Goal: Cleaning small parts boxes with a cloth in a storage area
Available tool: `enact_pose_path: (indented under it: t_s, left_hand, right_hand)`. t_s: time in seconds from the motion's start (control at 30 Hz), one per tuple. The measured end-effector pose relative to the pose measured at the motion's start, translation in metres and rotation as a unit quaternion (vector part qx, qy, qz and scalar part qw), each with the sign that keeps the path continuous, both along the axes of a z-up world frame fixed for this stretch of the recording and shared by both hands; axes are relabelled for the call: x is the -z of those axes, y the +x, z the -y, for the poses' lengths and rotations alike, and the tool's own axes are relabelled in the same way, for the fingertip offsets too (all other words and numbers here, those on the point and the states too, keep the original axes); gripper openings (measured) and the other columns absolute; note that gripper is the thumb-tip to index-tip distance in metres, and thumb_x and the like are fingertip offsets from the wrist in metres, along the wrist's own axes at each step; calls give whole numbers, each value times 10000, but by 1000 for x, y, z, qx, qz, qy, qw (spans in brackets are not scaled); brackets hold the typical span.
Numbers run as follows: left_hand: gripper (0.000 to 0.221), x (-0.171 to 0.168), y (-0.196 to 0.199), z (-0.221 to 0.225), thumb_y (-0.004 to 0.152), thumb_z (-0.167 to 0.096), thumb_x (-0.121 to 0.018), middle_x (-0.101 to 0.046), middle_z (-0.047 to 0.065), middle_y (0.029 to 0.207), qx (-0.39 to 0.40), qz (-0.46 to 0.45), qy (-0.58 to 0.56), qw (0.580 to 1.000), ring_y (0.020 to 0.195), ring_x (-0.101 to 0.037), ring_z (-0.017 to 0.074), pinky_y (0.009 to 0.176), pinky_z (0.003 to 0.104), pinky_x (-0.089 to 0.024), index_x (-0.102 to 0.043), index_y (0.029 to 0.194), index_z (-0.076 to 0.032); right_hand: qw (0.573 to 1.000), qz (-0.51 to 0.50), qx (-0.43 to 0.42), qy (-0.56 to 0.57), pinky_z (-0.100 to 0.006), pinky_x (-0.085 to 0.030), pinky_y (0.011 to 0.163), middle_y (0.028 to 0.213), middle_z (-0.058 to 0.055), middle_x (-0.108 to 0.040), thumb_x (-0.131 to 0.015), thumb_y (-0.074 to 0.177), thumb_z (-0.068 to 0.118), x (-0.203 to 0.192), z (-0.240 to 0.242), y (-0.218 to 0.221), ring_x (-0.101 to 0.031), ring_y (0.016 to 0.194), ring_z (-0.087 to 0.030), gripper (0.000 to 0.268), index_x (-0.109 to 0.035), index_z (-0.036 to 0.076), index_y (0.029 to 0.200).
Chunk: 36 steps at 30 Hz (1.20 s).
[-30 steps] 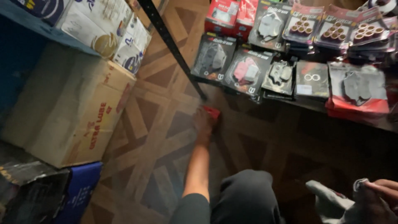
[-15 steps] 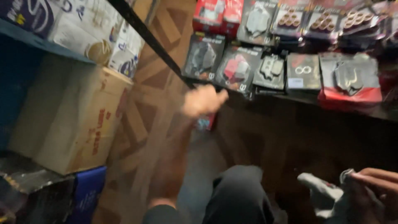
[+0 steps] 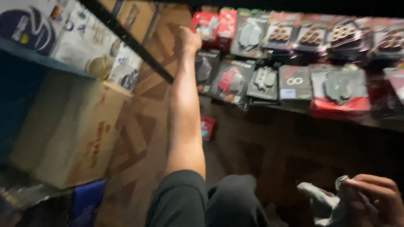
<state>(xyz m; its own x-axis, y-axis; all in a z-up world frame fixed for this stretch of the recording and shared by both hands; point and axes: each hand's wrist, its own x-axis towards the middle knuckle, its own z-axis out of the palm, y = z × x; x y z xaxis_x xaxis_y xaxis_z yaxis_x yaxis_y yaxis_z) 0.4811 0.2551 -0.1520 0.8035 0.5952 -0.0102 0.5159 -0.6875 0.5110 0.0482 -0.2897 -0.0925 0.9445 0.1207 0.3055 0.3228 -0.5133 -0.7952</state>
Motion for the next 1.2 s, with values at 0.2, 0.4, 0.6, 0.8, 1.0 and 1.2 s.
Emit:
enact_pose_path:
  t_s: [0.2,0.4,0.6,0.8,1.0,1.2]
  left_hand:
    - [919,29,15,-3,835,-497,-722,-692,200,1210,-57,72,22,996,994,-720,383,839,534,-568,-331,1490,16]
    - [377,41,32,-28,707,-123,-710,-633,58,793,-65,380,-145,911,615,-677,211,641,357,-600,-433,958,-77]
    - [509,-88,-72,15,803,-281,-683,-616,135,1102,-99,289,-338,890,918,-689,254,804,375,-613,-504,1210,-34]
    - [328,-52,-195,60,946,-119,-613,-619,126,1163,13,326,-869,372,1025,-627,251,908,398,-564,-559,1251,-10]
    - [508,-93,-366,151,686,112,-457,-642,101,805,137,317,-858,379,571,-545,146,504,229,-414,-576,1174,37]
    - [687,-126,-449,232,731,87,-519,-577,277,1404,176,194,-945,197,1225,-584,394,1085,459,-474,-499,1417,106]
  right_hand:
    - [999,-32,11,43,-326,-636,976,1288,-206,-616,-653,854,-6,-18,-5,-4,-707,1053,-242,370,-594,-32,1218]
    - [994,-39,82,53,-284,-568,831,1249,-211,-641,-640,931,-58,-50,-40,-4,-666,933,-223,259,-608,-54,1188]
    - [988,-2,152,35,-254,-413,732,1162,-183,-642,-683,1040,-106,-81,-80,-3,-515,780,-177,99,-633,-81,1122]
    - [988,-16,112,107,-349,-506,912,1285,-202,-574,-566,1104,-97,-75,-78,-4,-580,985,-263,113,-557,-93,1217]
    - [985,40,98,135,-313,-468,847,1153,-160,-598,-568,1134,73,-66,-82,-13,-539,921,-203,170,-591,-62,1234]
    - [980,136,94,109,-314,-446,823,1229,-171,-596,-602,1095,263,-81,-96,-48,-546,944,-214,313,-563,-18,1227]
